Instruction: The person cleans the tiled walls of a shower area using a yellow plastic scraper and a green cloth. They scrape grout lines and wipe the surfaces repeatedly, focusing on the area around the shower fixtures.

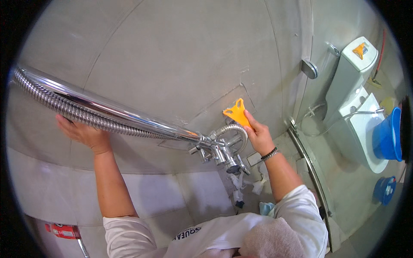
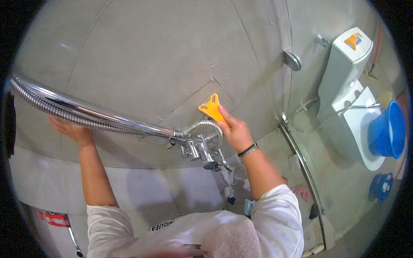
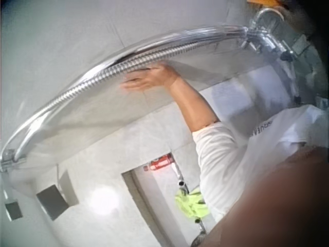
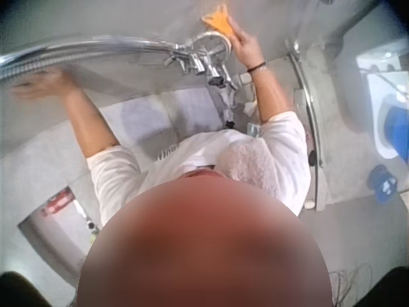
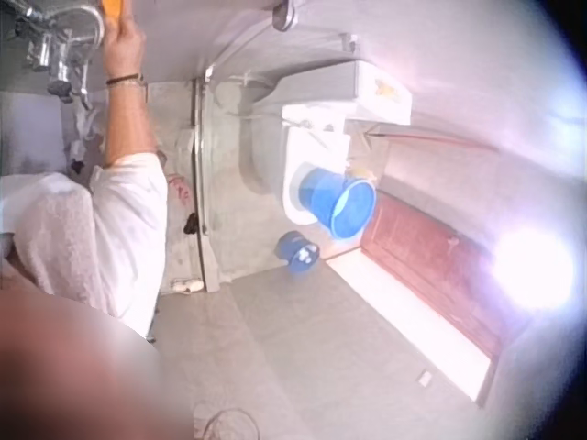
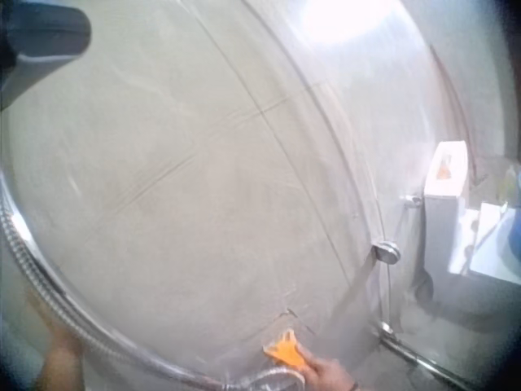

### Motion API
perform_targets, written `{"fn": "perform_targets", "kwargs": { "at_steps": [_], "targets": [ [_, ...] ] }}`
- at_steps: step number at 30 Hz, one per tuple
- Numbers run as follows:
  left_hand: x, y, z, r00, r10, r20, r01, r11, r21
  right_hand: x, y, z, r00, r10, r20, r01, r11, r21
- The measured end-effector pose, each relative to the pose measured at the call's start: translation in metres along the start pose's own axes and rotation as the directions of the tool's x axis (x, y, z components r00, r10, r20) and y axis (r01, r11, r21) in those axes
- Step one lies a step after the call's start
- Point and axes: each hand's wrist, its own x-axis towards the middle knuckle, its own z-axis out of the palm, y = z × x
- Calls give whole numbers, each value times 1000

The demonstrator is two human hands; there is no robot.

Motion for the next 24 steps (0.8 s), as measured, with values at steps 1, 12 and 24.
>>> {"fn": "perform_targets", "kwargs": {
  "at_steps": [1, 12, 24],
  "targets": [
    [5, 2, 0, 1000, -5, 10, 5, 1000, -5, 0, 4, 2, 1000, -29, -7, 29, 1000, -3],
    [-7, 2, -1, 1000, -18, 11, 17, 1000, 16, 11, -28, 3, 998, -4, -67, 2, 1000, -22],
    [-1, -5, 4, 999, 37, -35, -38, 999, -20, 13, 2, 7, 991, -107, -86, 106, 994, -19]
  ]
}}
